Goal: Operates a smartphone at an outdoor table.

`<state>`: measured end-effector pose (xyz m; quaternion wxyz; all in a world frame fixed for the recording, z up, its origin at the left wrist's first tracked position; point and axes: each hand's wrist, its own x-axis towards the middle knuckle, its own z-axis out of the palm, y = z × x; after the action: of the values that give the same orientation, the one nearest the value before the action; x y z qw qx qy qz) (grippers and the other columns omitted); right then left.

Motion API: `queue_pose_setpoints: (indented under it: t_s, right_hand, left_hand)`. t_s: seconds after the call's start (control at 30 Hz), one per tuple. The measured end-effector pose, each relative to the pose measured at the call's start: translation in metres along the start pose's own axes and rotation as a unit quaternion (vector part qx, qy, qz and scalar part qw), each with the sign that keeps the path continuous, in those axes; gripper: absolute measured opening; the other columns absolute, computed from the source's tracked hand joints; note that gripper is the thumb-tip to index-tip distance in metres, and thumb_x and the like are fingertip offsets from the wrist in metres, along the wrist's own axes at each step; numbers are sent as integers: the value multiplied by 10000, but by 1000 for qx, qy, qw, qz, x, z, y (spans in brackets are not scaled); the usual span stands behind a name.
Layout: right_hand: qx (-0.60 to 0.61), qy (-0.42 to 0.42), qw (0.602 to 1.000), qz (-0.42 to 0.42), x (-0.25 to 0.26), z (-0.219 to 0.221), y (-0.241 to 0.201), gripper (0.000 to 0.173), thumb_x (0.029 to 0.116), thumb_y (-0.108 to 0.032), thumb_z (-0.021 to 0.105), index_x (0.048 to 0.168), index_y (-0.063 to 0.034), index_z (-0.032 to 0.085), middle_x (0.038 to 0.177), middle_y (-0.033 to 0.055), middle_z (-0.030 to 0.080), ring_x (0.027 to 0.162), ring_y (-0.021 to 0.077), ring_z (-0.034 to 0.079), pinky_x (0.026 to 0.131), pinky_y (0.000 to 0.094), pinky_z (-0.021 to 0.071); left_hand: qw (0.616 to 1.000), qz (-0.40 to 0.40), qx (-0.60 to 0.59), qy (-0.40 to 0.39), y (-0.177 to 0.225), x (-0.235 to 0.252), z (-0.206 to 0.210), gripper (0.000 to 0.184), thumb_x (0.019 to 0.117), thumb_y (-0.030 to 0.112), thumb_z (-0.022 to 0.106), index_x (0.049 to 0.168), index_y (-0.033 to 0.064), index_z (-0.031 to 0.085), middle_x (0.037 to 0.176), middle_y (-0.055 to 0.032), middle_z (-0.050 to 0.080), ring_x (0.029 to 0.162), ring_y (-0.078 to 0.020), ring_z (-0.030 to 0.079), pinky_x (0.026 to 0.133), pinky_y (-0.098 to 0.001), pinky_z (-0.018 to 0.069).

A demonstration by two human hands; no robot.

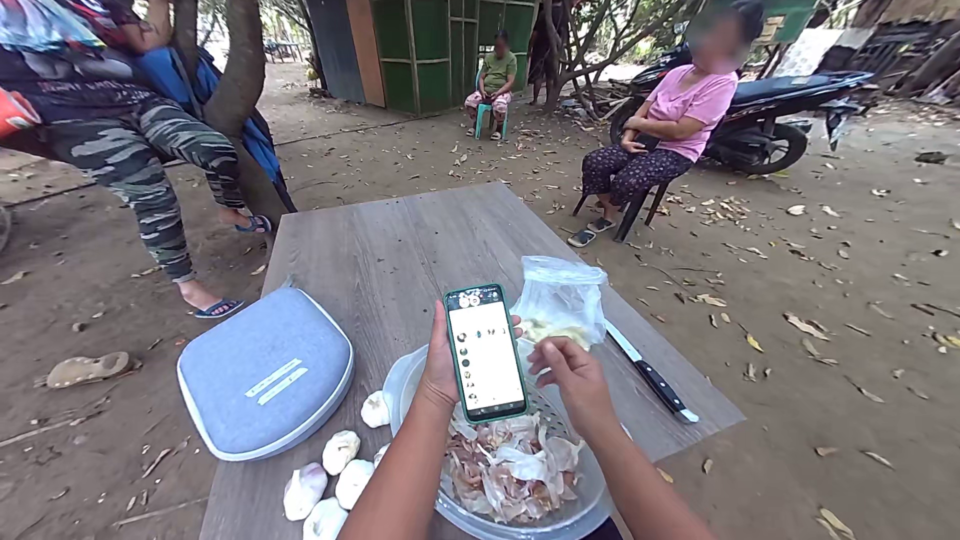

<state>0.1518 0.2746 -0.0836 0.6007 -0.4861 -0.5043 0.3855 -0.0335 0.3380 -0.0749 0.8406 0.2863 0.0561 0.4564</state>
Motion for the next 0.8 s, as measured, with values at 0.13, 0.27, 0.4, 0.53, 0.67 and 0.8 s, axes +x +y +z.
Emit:
queue_pose_setpoints:
  t_s: [0.13, 0.27, 0.4, 0.53, 0.67, 0.8]
  right_hand:
    - [-77, 117, 982, -125, 2, 1, 10, 382, 956, -126, 623, 610, -171, 468, 527, -116, 462, 465, -46, 445, 473, 126, 383]
    - [-147, 119, 969, -156, -3, 2, 8, 104, 914, -130, 658, 870, -51, 607, 713, -61, 578, 607, -47, 546, 572, 121, 475]
    - [-177, 132, 955, -197, -5, 5, 9, 366, 972, -226, 626, 639, -115, 524, 552, -116, 447, 491, -94, 415, 479, 90, 342]
    - [-186, 111, 952, -217, -7, 5, 11, 159, 949, -141, 630, 902, 6, 667, 706, -38, 569, 597, -61, 509, 565, 92, 442]
    - [-207, 119, 940, -242, -8, 7, 9, 387, 977, -247, 635, 642, -82, 537, 555, -105, 414, 493, -97, 357, 479, 80, 291]
    - [-229, 120, 930, -262, -8, 7, 11, 221, 974, -158, 601, 918, 49, 657, 684, -8, 536, 588, -51, 471, 570, 83, 407]
  left_hand:
    - [1000, -7, 1, -14, 0, 0, 1, 857, 832, 853, 471, 1297, 152, 633, 1202, -197, 702, 1077, -334, 711, 889, -452, 597]
    - [1000, -10, 5, -20, 0, 0, 1, 829, 832, 846, 489, 1288, 172, 647, 1197, -192, 709, 1079, -343, 714, 882, -463, 603]
    - [1000, -9, 7, -27, -1, 1, 0, 821, 841, 833, 493, 1295, 166, 642, 1198, -193, 710, 1081, -338, 715, 884, -451, 604]
    - [1000, -10, 15, -18, -1, 0, 0, 821, 849, 831, 482, 1296, 160, 638, 1193, -196, 711, 1074, -340, 717, 877, -449, 607]
    - [1000, -13, 22, -16, -1, 0, 0, 825, 866, 836, 436, 1300, 163, 635, 1195, -191, 712, 1083, -334, 714, 886, -446, 604]
    - [1000, -10, 23, -16, -1, 0, 0, 823, 864, 835, 445, 1293, 160, 638, 1188, -199, 713, 1077, -348, 716, 886, -457, 605]
